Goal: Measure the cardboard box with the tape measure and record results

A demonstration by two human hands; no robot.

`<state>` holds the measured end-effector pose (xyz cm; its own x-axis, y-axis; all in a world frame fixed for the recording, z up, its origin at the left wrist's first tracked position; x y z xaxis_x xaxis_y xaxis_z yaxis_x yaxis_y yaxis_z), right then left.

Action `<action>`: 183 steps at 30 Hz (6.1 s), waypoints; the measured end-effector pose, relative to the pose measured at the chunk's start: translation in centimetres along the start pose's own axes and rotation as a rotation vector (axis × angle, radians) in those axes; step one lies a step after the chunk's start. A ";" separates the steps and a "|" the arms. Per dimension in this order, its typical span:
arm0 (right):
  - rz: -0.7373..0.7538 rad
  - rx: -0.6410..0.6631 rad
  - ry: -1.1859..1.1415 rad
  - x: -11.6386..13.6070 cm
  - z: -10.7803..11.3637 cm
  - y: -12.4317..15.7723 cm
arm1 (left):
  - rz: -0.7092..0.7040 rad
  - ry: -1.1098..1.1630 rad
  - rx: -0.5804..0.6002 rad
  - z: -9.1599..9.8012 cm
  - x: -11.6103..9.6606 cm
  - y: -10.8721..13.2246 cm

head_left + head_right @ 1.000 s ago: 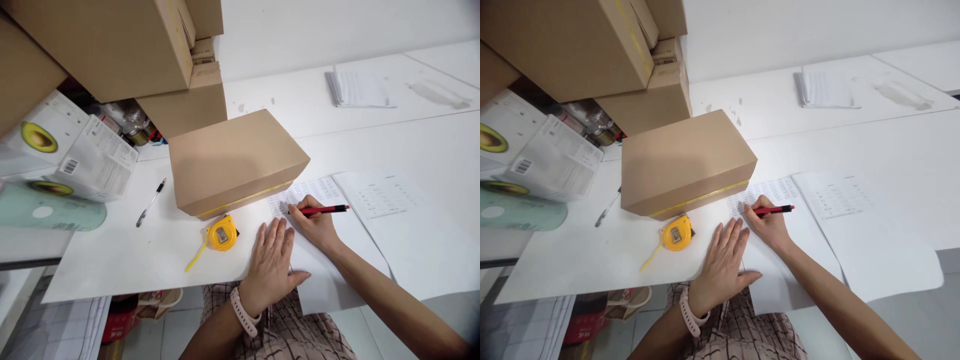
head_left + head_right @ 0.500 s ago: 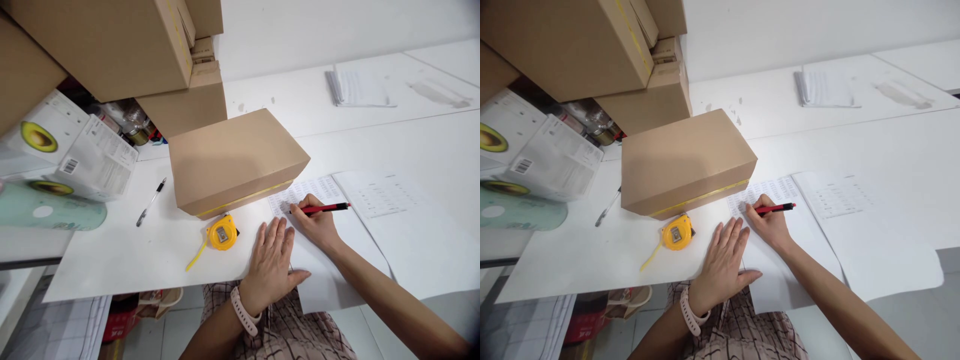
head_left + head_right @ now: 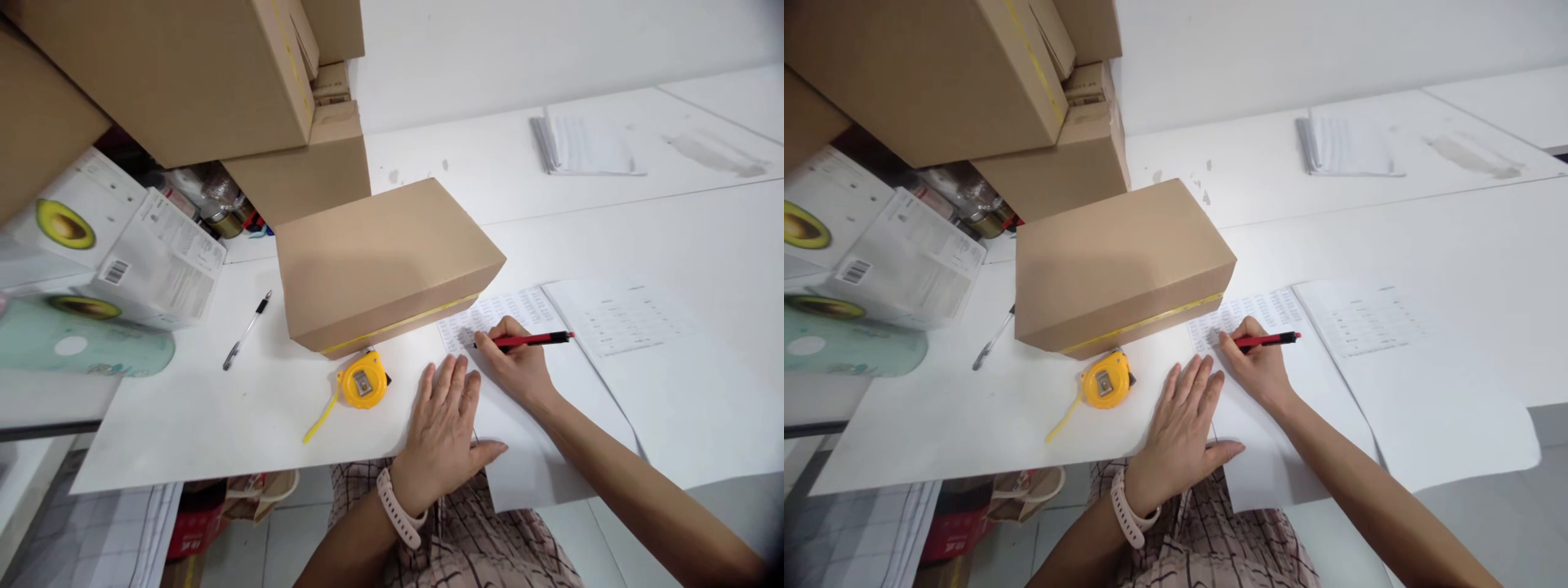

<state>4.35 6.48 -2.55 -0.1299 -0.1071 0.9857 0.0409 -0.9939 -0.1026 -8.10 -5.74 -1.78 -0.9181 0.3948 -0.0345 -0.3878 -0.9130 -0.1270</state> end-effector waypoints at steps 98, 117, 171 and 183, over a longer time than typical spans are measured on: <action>-0.389 0.190 -0.235 8.8 -5.2 -14.9 | 0.877 0.849 -0.510 16.6 29.7 1.7; 0.169 0.130 -0.070 16.5 -2.8 -18.9 | 0.662 1.104 -0.255 19.6 18.9 4.4; -0.054 0.263 -0.034 6.6 0.7 -10.0 | 0.795 1.280 -0.471 8.3 12.8 10.1; 0.066 0.051 0.281 15.9 2.1 -12.5 | 0.520 1.242 -0.534 16.6 15.9 1.3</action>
<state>3.89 17.26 14.65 -0.3942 -0.1823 0.9007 0.1078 -0.9825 -0.1517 -24.57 -2.30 13.93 -0.1730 0.1233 -0.9772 0.2925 -0.9410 -0.1705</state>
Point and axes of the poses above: each hand's wrist, its own y-axis away from the middle knuckle, its own z-axis out of the back of the hand, x = y × z, the point moved 5 cm from there along -y, towards the middle knuckle, and after that the axes turned 14 degrees about -y, right-handed, at the moved point
